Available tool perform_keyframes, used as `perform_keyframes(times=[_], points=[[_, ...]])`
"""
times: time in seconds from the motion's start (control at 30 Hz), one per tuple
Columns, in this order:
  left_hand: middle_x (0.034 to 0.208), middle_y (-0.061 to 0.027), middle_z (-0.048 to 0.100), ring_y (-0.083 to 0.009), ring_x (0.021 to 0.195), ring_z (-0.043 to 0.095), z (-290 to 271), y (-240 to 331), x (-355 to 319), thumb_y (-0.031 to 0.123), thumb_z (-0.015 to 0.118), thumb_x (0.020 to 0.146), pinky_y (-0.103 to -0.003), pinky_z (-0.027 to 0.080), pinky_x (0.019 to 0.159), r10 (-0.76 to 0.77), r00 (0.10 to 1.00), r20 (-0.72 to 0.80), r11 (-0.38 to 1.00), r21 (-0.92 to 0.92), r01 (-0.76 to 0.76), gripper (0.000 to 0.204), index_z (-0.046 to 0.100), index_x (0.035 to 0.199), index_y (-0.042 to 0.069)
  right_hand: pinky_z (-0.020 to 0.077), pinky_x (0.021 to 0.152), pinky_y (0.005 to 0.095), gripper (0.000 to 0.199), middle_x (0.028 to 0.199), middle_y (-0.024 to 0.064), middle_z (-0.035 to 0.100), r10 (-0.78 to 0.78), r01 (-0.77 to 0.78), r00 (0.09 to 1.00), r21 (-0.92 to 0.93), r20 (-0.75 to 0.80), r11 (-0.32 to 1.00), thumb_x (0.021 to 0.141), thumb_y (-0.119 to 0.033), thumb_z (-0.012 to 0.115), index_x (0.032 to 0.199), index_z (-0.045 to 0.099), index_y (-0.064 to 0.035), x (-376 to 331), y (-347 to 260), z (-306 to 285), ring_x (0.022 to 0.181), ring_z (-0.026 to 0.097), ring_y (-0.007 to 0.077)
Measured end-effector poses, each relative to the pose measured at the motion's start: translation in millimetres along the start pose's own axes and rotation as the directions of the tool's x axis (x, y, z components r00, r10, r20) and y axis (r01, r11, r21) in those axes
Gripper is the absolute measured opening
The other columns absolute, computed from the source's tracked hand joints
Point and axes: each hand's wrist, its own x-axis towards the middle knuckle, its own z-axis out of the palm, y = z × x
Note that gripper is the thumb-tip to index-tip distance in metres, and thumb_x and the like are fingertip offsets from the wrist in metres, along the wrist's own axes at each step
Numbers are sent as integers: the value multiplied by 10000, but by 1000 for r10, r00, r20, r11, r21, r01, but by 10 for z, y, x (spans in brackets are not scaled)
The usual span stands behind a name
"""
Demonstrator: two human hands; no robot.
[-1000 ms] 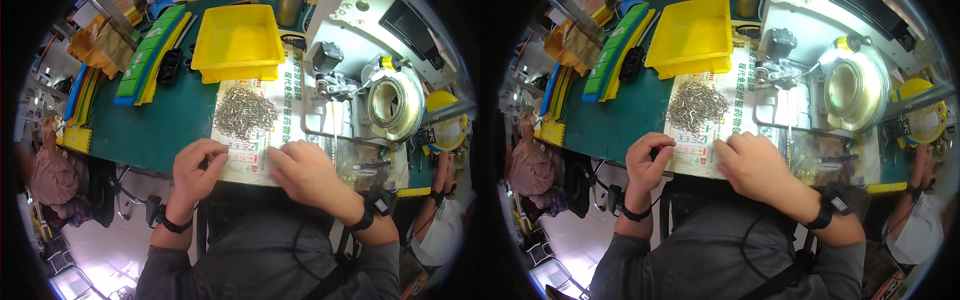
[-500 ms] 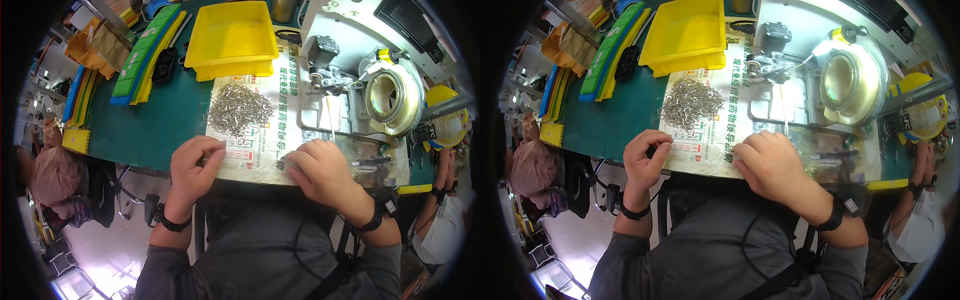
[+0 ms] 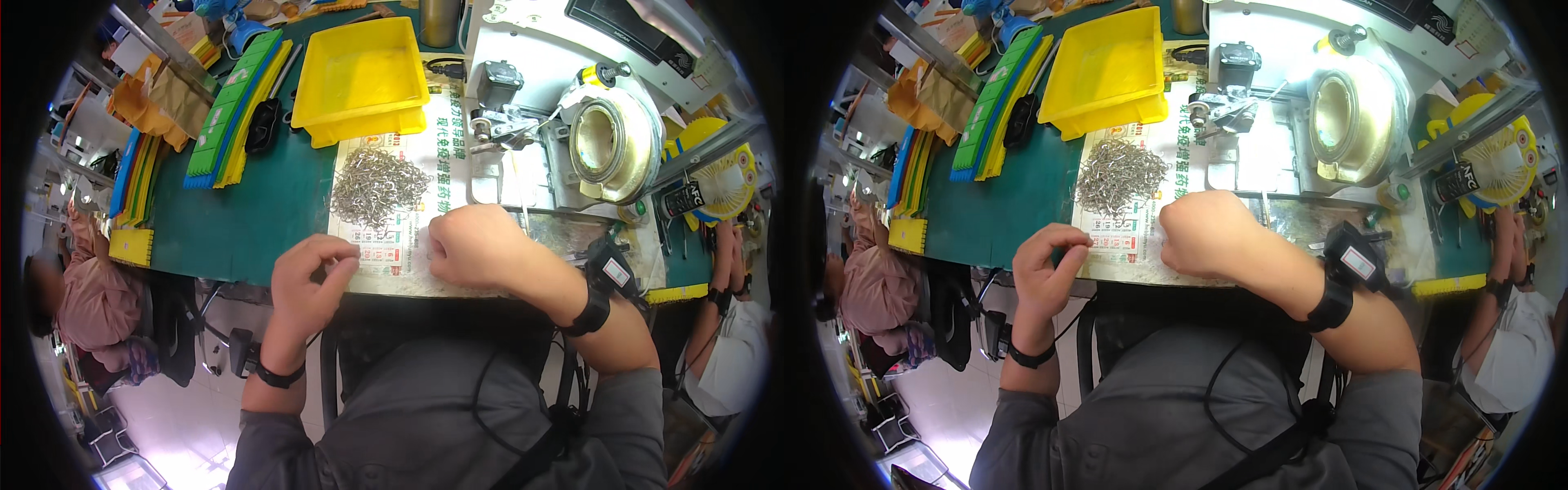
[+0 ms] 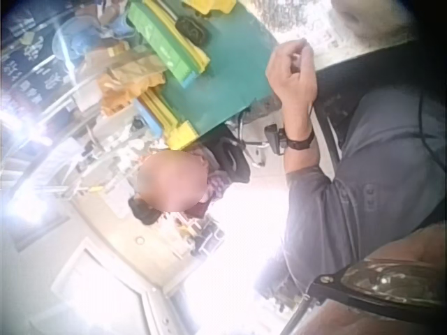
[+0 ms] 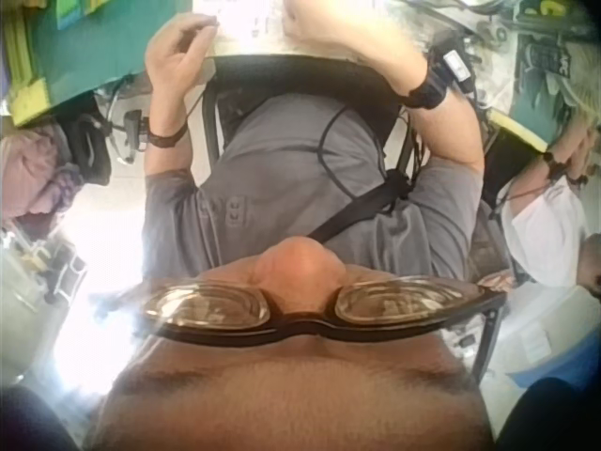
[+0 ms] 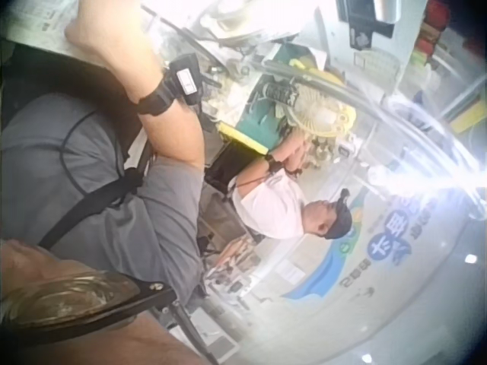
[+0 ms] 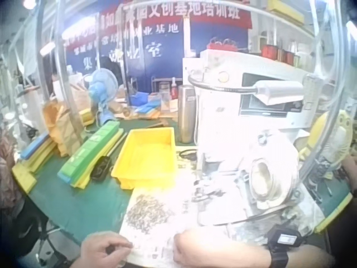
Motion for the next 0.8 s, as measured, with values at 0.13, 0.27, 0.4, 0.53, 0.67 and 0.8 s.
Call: perform_keyframes(times=[0.13,0.27,0.4,0.53,0.67,0.8], points=[[917,-111,720,-218,821,685,44,340,86,-38,716,810,-305,515,728,213,974,81,976,26,-216,162,711,963,14,540,640,401,120,714,139,688,-9,104,968,370,-250,923,770,-134,653,746,672,-19,-277,49,-50,665,690,283],[950,-89,721,-266,822,692,273,517,335,12,796,767,-346,524,693,450,871,196,884,40,-466,242,735,993,73,462,561,294,119,664,23,626,-10,-20,1000,876,29,482,806,-129,665,743,627,-35,-389,156,-121,601,584,105],[920,-36,710,-246,779,675,396,545,564,39,817,750,-348,497,637,614,756,229,773,19,-634,272,747,1000,117,374,542,226,117,679,-58,555,-213,-33,974,982,73,187,853,-126,672,788,617,-46,-472,219,-199,612,463,22],[881,-34,685,-240,728,654,363,698,696,21,806,745,-339,474,606,663,684,304,700,74,-711,238,727,951,111,387,571,232,108,723,-51,558,-131,61,990,990,-44,125,899,-122,644,847,611,-34,-593,168,-156,644,462,32],[839,-85,649,-236,723,630,509,722,743,-35,763,773,-314,476,638,587,798,136,806,-8,-591,173,671,895,46,408,653,231,120,826,-31,560,81,297,940,912,-331,283,991,-133,602,945,590,-23,-729,74,-84,736,475,47],[868,-94,669,-236,728,631,702,734,904,11,764,818,-311,495,680,460,888,18,885,-91,-456,126,688,915,36,436,695,259,125,854,15,562,278,495,724,756,-631,429,1033,-123,551,992,581,-8,-509,41,47,767,501,94]])
